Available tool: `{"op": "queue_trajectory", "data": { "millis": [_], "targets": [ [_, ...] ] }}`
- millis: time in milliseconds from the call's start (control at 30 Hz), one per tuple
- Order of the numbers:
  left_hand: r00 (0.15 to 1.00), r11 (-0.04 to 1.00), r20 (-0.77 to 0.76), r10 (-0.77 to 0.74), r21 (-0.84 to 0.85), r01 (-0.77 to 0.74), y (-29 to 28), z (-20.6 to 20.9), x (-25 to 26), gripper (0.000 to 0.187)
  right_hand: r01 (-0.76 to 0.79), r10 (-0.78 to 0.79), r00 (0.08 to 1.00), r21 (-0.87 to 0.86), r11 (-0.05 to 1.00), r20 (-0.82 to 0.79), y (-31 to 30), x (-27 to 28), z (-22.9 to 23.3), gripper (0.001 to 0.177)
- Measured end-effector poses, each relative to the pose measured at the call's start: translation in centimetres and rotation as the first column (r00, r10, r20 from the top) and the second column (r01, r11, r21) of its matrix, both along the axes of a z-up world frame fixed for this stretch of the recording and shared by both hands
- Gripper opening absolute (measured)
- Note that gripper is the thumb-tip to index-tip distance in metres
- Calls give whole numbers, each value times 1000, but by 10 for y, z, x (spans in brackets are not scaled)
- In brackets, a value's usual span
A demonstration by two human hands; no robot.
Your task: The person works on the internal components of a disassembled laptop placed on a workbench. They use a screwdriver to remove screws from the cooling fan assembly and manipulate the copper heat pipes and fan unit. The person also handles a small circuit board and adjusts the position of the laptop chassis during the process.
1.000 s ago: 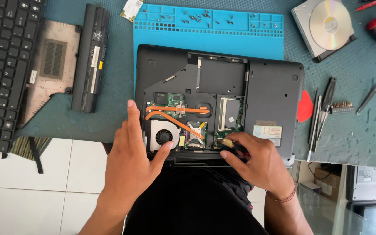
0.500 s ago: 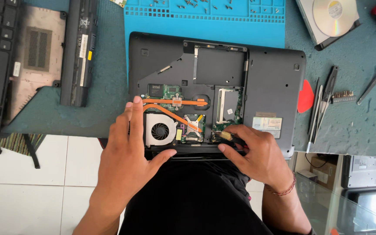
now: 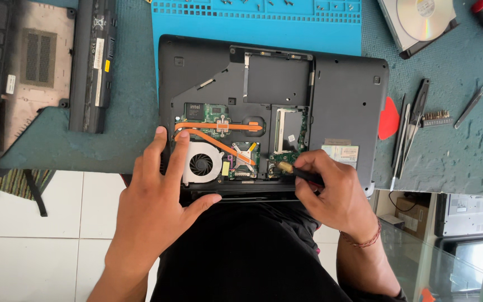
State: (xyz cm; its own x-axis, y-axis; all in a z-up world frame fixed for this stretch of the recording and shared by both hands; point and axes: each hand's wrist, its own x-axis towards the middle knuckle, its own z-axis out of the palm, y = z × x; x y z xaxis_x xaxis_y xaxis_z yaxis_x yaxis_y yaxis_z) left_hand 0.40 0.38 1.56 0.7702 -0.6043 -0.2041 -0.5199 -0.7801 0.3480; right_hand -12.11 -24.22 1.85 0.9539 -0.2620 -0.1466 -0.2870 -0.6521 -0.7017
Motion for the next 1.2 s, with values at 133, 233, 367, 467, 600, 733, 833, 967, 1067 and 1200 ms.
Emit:
{"op": "queue_trajectory", "data": {
  "millis": [133,233,367,467,600,733,833,967,1067,1200],
  "targets": [
    [999,999,35,-25,-25,26,4,-4,-3,88,-10,15,997,-62,998,81,-1,4,7,18],
    [996,991,77,-49,-117,57,5,-8,-4,78,43,-35,983,-43,998,180,-2,2,7,18],
    [997,992,67,-32,-123,40,3,-9,-4,75,123,-117,979,-28,992,167,-6,-3,1,19],
    [997,993,79,-12,-114,21,0,-9,-5,71,128,-121,979,-35,991,161,-8,-6,-2,20],
    [990,996,144,4,-88,9,-4,-11,-8,66,59,-52,989,-44,997,142,-8,-6,1,17],
    [989,996,147,3,-86,9,-5,-12,-7,67,50,-42,987,-49,998,152,-7,-5,1,14],
    [988,995,157,6,-98,10,-4,-14,-8,68,60,-57,990,-18,998,132,-7,-5,1,15],
    [987,995,158,8,-101,9,-4,-13,-8,68,54,-52,993,-15,998,102,-4,-5,2,21],
    [988,995,157,8,-99,8,-4,-13,-8,68,47,-47,994,-7,999,101,-4,-5,3,23],
    [987,994,158,13,-106,4,-4,-15,-8,67,21,-22,995,9,1000,97,-4,-6,0,23]
  ]
}}
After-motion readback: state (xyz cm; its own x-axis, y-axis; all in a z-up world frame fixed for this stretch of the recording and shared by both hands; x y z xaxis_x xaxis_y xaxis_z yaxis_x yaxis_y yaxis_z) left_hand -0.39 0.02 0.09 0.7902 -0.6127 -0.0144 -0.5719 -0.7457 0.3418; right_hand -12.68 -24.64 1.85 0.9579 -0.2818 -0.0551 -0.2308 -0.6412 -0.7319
